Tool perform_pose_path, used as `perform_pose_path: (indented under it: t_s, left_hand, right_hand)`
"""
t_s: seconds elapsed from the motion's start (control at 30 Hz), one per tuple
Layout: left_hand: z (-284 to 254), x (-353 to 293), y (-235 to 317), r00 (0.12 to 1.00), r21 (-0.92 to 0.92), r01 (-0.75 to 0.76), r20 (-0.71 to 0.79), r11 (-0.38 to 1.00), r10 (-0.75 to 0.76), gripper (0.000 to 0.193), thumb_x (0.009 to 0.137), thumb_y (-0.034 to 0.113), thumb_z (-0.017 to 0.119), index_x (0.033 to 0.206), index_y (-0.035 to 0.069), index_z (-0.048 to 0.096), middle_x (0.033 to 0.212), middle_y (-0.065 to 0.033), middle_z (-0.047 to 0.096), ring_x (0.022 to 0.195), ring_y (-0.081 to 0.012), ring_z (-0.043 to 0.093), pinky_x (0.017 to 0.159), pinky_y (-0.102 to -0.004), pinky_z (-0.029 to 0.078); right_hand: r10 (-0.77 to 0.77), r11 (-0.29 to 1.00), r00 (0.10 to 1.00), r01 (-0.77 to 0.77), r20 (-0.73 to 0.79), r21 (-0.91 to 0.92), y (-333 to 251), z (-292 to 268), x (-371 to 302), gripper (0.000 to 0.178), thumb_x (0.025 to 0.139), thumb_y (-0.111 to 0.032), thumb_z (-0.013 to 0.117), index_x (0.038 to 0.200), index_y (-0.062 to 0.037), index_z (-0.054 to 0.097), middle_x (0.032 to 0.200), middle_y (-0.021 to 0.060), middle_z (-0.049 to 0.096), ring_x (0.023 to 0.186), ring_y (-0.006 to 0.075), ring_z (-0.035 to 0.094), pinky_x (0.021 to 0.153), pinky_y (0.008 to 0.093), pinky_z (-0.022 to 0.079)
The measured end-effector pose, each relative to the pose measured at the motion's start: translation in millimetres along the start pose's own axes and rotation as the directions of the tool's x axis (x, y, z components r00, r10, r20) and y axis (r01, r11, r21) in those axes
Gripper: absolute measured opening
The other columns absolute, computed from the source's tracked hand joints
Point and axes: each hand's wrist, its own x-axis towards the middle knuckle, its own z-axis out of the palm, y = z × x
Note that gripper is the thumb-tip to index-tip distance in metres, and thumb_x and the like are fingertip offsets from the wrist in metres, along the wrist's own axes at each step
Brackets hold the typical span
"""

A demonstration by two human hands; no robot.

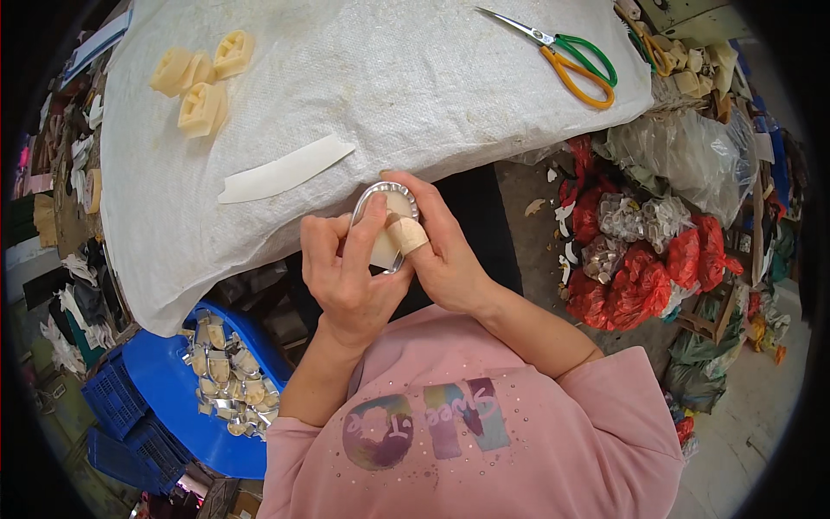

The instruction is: Manually trimming and assembling small white shoe components using scissors.

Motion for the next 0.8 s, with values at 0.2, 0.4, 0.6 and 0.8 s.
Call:
perform_pose_path:
  t_s: [0.2, 0.4, 0.6, 0.8]
  left_hand:
    - [-2.1, 5.7, 3.7, 0.995, -0.062, 0.101, 0.031, 0.993, -0.099, 0.059, 0.05, 0.003, 0.081, 0.107, 0.006, 0.064, 0.076, -0.0061, 0.049, 0.066, -0.0205, 0.046, 0.056, -0.0315, 0.042]
    - [-10.8, 7.2, -1.8, 0.968, -0.233, 0.251, 0.057, 0.939, -0.245, 0.078, 0.065, 0.004, 0.076, 0.134, 0.008, 0.042, 0.097, -0.011, 0.058, 0.078, -0.0211, 0.052, 0.066, -0.0317, 0.046]
    - [-18.5, 12.0, -14.6, 0.649, -0.716, 0.586, 0.695, -0.379, -0.311, 0.057, 0.096, 0.033, 0.043, 0.146, 0.015, 0.023, 0.118, -0.022, 0.054, 0.097, -0.0223, 0.055, 0.083, -0.0318, 0.041]
    - [-27.3, 3.9, -18.1, 0.655, -0.586, 0.37, 0.715, -0.721, -0.246, 0.047, 0.099, 0.032, 0.036, 0.141, 0.015, 0.029, 0.128, -0.0273, 0.046, 0.11, -0.038, 0.054, 0.091, -0.0432, 0.043]
  right_hand:
    - [0.089, 0.964, 0.992, -0.107, 0.084, 0.245, 10.3, -9.0, 4.1, 0.045, 0.094, -0.02, 0.049, 0.134, -0.0024, 0.04, 0.116, 0.0087, 0.051, 0.105, 0.0158, 0.049, 0.092, 0.028, 0.04]
    - [0.114, 0.89, 0.98, -0.173, 0.16, 0.422, 22.1, -34.9, 13.8, 0.055, 0.097, -0.044, 0.042, 0.136, -0.0055, 0.042, 0.108, 0.0015, 0.053, 0.088, 0.0093, 0.047, 0.08, 0.0238, 0.041]
    - [0.018, 0.985, 0.995, -0.035, 0.101, 0.171, 14.0, -44.2, 8.4, 0.042, 0.094, -0.02, 0.054, 0.133, -0.0052, 0.046, 0.107, 0.0025, 0.053, 0.091, 0.0112, 0.048, 0.083, 0.0249, 0.041]
    - [-0.207, 0.976, 0.965, 0.215, 0.163, -0.038, 6.8, -36.1, 10.1, 0.037, 0.087, -0.011, 0.06, 0.124, -0.0048, 0.054, 0.096, 0.0053, 0.053, 0.084, 0.0135, 0.05, 0.078, 0.0262, 0.042]
